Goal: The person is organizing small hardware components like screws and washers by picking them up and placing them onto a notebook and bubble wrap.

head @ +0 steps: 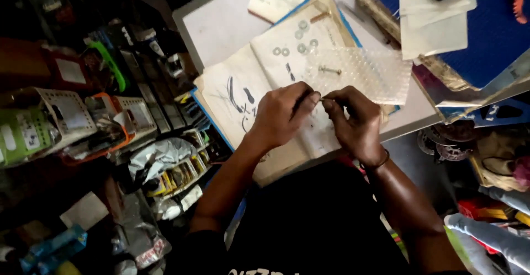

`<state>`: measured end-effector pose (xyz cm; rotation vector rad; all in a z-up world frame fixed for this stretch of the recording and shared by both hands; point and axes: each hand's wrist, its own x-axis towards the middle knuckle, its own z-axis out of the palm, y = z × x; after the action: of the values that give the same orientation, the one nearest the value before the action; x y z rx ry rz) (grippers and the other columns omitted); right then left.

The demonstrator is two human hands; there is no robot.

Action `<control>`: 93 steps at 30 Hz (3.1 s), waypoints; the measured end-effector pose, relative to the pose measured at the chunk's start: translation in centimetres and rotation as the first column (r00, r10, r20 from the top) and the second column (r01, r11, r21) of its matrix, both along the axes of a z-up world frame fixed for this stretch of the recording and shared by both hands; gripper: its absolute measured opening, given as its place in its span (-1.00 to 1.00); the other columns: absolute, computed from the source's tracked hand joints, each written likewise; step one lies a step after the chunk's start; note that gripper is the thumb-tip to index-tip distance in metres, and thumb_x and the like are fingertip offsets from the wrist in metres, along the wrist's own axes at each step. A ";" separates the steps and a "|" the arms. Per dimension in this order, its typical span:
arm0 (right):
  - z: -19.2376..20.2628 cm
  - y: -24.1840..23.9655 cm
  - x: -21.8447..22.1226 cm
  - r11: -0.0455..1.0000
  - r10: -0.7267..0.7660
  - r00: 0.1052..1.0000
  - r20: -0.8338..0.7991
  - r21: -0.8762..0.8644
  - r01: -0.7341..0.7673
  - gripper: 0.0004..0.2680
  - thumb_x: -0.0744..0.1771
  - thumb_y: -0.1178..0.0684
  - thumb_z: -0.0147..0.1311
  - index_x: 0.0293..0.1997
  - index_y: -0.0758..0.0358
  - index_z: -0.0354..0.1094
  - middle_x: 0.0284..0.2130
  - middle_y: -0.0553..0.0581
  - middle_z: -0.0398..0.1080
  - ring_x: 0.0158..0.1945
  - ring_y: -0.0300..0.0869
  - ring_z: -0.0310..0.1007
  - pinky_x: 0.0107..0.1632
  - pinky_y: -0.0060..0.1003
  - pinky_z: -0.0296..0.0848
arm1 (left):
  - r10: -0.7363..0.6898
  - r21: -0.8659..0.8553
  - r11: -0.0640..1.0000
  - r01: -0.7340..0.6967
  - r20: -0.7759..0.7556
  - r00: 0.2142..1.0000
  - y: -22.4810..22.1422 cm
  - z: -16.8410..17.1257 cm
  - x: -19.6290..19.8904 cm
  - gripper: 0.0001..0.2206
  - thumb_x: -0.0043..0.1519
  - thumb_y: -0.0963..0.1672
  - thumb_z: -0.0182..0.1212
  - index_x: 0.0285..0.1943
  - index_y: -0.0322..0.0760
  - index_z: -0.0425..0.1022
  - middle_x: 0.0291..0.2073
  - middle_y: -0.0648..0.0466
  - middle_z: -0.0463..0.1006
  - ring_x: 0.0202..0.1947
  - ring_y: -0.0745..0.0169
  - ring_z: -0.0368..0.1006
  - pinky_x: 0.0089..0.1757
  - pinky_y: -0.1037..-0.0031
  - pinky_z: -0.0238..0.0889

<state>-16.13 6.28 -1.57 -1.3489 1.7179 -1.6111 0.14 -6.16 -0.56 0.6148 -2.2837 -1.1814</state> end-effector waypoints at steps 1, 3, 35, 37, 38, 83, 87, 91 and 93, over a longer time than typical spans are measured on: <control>0.1 -0.4 -0.1 1.000 -0.008 1.000 -0.005 -0.004 0.008 -0.95 0.45 0.35 0.24 -0.14 0.45 0.58 -0.49 0.24 0.45 -0.49 -0.07 0.52 -0.39 -0.28 0.38 | -0.008 -0.004 1.000 0.008 -0.005 1.000 -0.5 -0.1 -0.3 -0.70 0.57 -0.01 0.02 -0.04 -0.26 0.55 -0.60 -0.05 0.53 -0.63 -0.11 0.54 -0.46 0.20 0.44; 0.1 -0.9 -0.1 1.000 -0.010 1.000 0.025 0.009 0.010 -0.98 0.46 0.34 0.23 -0.09 0.47 0.57 -0.45 0.29 0.46 -0.45 -0.02 0.56 -0.39 -0.26 0.39 | 0.012 0.052 0.999 -0.010 -0.042 0.999 -1.2 -0.6 -0.8 -0.68 0.59 0.02 -0.01 -0.04 -0.22 0.54 -0.59 -0.03 0.52 -0.64 -0.07 0.55 -0.49 0.24 0.44; 0.5 -10.0 -10.9 0.925 0.312 0.945 0.095 0.197 -0.325 -0.90 0.54 0.12 0.20 0.07 0.36 0.46 -0.28 0.15 0.48 -0.28 -0.21 0.51 -0.15 -0.34 0.55 | 0.005 -0.002 1.000 -0.006 -0.202 0.979 -8.2 -1.0 -6.6 -0.74 0.53 -0.20 0.28 0.39 -0.30 0.50 0.13 -0.08 0.66 0.04 0.07 0.66 -0.02 0.36 0.60; -0.1 -9.8 -11.0 0.927 0.302 0.946 0.116 0.195 -0.320 -0.91 0.53 0.14 0.21 0.09 0.36 0.47 -0.26 0.13 0.49 -0.28 -0.22 0.52 -0.16 -0.36 0.60 | -0.009 -0.031 1.000 0.004 -0.185 0.983 -7.9 -1.5 -6.7 -0.69 0.50 -0.28 0.32 0.41 -0.29 0.49 0.18 -0.10 0.66 0.01 0.07 0.67 0.00 0.37 0.60; 0.0 -9.8 -11.0 0.926 0.299 0.948 0.113 0.207 -0.317 -0.90 0.53 0.11 0.20 0.08 0.34 0.46 -0.26 0.13 0.48 -0.29 -0.22 0.51 -0.17 -0.36 0.58 | -0.010 0.003 1.000 0.011 -0.176 0.984 -7.8 -1.6 -6.8 -0.72 0.52 -0.23 0.30 0.40 -0.31 0.47 0.18 -0.06 0.65 -0.03 0.13 0.65 -0.05 0.39 0.58; -3.1 -14.2 -10.7 0.971 0.240 0.723 -0.648 0.175 -0.165 -0.83 0.42 0.27 0.32 0.14 0.41 0.59 -0.03 0.38 0.42 -0.02 0.20 0.47 -0.11 0.04 0.51 | 0.350 0.028 0.936 -0.351 -0.191 0.917 -6.1 -0.8 -2.1 -0.82 0.33 -0.27 0.50 0.08 -0.40 0.72 -0.07 -0.09 0.77 -0.15 0.14 0.75 -0.10 0.46 0.68; -5.0 -15.0 -10.9 0.977 0.210 0.675 -0.707 0.173 -0.122 -0.90 0.45 0.19 0.38 -0.06 0.41 0.55 -0.12 0.27 0.41 -0.07 0.15 0.45 -0.29 0.02 0.49 | 0.302 0.023 0.953 -0.303 -0.180 0.936 -6.2 -0.9 -2.8 -0.81 0.35 -0.28 0.44 0.12 -0.40 0.70 -0.07 -0.08 0.76 -0.14 0.14 0.73 -0.09 0.45 0.65; -4.1 -14.3 -10.7 0.973 0.229 0.645 -0.729 0.178 -0.144 -0.89 0.45 0.24 0.29 0.00 0.47 0.44 0.00 0.35 0.33 0.06 0.14 0.34 -0.14 -0.04 0.53 | 0.323 -0.008 0.944 -0.330 -0.185 0.928 -6.6 -1.5 -4.1 -0.81 0.36 -0.26 0.44 0.13 -0.38 0.67 -0.07 -0.07 0.77 -0.13 0.14 0.75 -0.07 0.43 0.68; -4.7 -13.4 -10.8 0.962 0.269 0.792 -0.548 0.114 -0.248 -0.91 0.45 0.18 0.30 0.05 0.18 0.49 -0.21 0.18 0.46 -0.07 0.20 0.60 -0.12 0.09 0.57 | 0.341 0.082 0.940 -0.332 -0.309 0.888 -6.6 -1.5 -4.7 -0.81 0.31 -0.29 0.48 0.08 -0.36 0.72 -0.23 -0.18 0.75 -0.24 -0.20 0.77 -0.25 0.22 0.68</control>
<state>-26.88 -7.14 -6.25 -2.0887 1.7409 -1.0796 -4.58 -12.77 -2.08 0.7365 -1.8041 -1.0542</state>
